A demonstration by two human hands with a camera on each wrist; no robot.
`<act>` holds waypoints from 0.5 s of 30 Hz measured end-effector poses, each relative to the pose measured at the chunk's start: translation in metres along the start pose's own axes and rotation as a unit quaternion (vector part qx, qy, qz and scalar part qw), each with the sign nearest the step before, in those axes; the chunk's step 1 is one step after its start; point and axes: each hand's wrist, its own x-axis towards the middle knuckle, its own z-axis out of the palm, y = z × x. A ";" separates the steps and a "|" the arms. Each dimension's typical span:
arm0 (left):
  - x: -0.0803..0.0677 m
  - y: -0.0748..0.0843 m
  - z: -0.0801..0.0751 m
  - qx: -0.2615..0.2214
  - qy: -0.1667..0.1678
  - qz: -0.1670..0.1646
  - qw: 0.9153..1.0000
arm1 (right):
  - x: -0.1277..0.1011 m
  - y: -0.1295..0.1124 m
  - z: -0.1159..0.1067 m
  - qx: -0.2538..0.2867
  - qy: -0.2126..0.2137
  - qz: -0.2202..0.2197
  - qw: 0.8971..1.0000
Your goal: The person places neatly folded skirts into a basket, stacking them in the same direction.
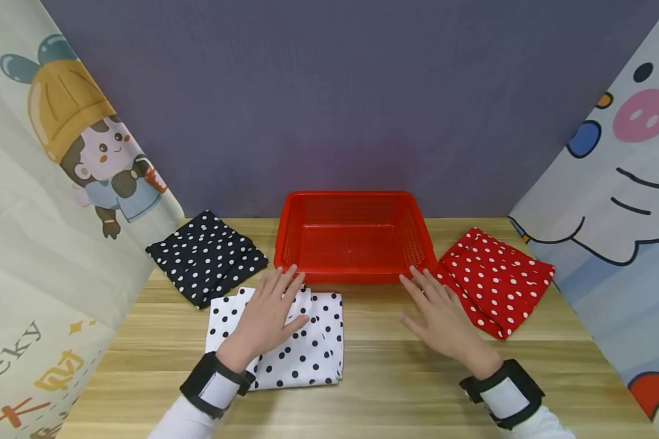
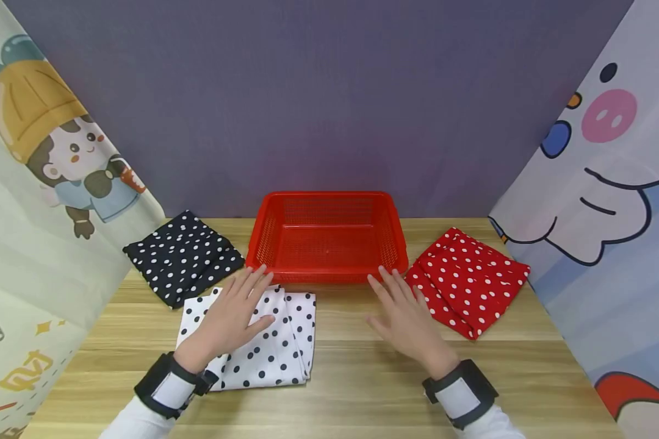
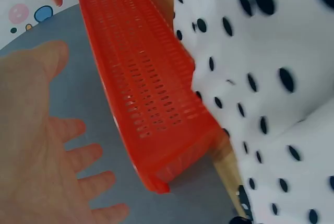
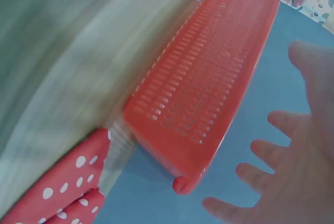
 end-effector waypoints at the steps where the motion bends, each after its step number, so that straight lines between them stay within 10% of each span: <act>1: -0.004 0.000 0.001 -0.001 0.002 -0.001 1.000 | -0.002 -0.001 0.002 0.003 0.001 0.000 1.000; 15: -0.049 -0.014 0.018 0.001 -0.010 -0.052 0.999 | -0.012 -0.014 0.027 0.016 0.037 -0.043 0.998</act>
